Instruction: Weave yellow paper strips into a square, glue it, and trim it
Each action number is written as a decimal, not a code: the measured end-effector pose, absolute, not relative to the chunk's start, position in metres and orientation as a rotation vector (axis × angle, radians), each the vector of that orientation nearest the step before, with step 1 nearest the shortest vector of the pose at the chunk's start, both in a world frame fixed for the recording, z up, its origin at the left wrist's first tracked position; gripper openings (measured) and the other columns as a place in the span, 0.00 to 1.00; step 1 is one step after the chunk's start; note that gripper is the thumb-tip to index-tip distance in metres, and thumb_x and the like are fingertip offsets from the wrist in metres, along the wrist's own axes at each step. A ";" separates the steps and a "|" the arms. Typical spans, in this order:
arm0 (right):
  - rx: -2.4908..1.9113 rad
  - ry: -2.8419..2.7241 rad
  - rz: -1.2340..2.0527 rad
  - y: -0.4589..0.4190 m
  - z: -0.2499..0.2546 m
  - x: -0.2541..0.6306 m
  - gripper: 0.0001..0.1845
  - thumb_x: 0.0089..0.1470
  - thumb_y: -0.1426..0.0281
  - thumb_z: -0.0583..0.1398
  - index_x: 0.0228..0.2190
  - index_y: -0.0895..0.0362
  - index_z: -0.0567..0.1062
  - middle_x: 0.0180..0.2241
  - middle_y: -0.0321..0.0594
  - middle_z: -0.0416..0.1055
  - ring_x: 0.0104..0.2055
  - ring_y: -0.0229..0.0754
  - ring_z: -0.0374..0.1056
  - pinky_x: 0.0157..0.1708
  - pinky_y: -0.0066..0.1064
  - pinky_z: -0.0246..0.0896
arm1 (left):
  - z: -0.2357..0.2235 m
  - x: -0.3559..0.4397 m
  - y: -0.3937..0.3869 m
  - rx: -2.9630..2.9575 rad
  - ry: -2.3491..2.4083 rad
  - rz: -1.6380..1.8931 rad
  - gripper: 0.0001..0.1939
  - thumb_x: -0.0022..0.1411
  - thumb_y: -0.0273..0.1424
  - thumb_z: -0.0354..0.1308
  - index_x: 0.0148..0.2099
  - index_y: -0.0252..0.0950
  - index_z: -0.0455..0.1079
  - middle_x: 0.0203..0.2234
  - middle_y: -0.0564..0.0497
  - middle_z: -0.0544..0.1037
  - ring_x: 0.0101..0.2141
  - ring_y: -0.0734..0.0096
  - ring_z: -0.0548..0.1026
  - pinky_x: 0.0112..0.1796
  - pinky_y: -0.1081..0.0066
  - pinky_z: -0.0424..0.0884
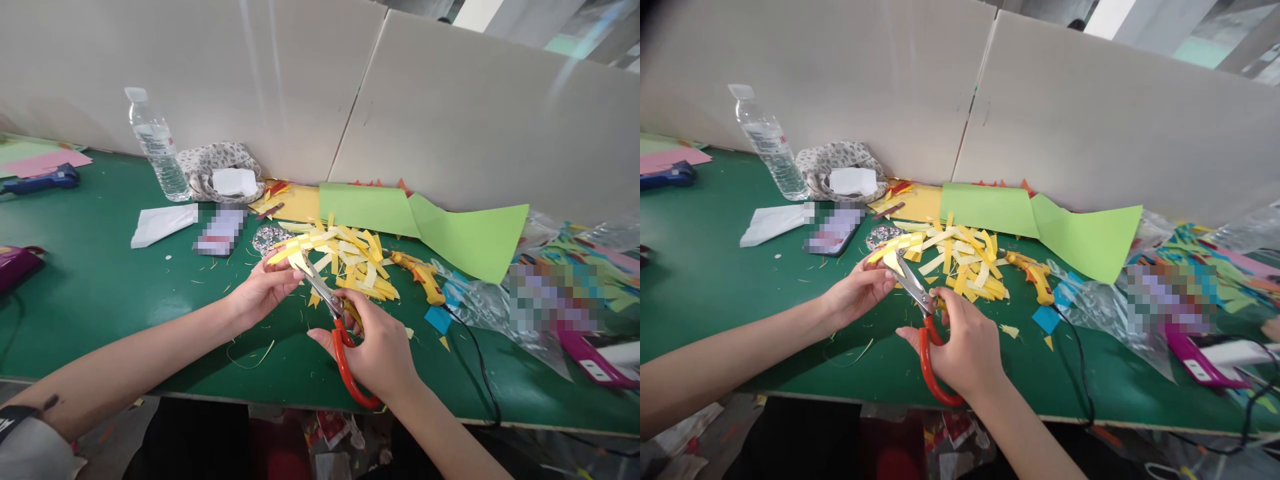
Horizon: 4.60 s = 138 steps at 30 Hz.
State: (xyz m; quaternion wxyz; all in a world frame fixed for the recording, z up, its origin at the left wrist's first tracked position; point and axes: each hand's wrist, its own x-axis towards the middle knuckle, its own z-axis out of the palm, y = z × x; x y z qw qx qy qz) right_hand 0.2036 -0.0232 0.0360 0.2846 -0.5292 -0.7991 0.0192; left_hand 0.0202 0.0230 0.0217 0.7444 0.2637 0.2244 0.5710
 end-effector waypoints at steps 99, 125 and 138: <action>-1.363 -2.124 0.186 -0.026 0.033 0.203 0.24 0.46 0.53 0.60 0.37 0.59 0.70 0.15 0.30 0.60 0.17 0.34 0.58 0.20 0.25 0.55 | 0.021 0.019 0.022 0.610 0.552 1.184 0.16 0.44 0.17 0.65 0.36 0.35 0.70 0.27 0.56 0.76 0.28 0.80 0.74 0.33 0.80 0.71; -1.384 -2.114 -0.037 -0.019 0.030 0.216 0.23 0.47 0.53 0.60 0.36 0.59 0.71 0.19 0.35 0.67 0.19 0.35 0.63 0.21 0.24 0.56 | 0.021 0.014 0.032 0.702 0.685 1.148 0.08 0.50 0.29 0.65 0.33 0.32 0.72 0.24 0.51 0.78 0.27 0.77 0.77 0.28 0.82 0.73; -1.385 -2.127 -0.009 -0.024 0.033 0.218 0.19 0.46 0.54 0.60 0.33 0.57 0.71 0.18 0.32 0.66 0.17 0.33 0.60 0.19 0.23 0.53 | 0.023 0.014 0.031 0.903 0.764 1.255 0.11 0.43 0.25 0.68 0.32 0.34 0.73 0.27 0.54 0.79 0.27 0.79 0.75 0.31 0.79 0.72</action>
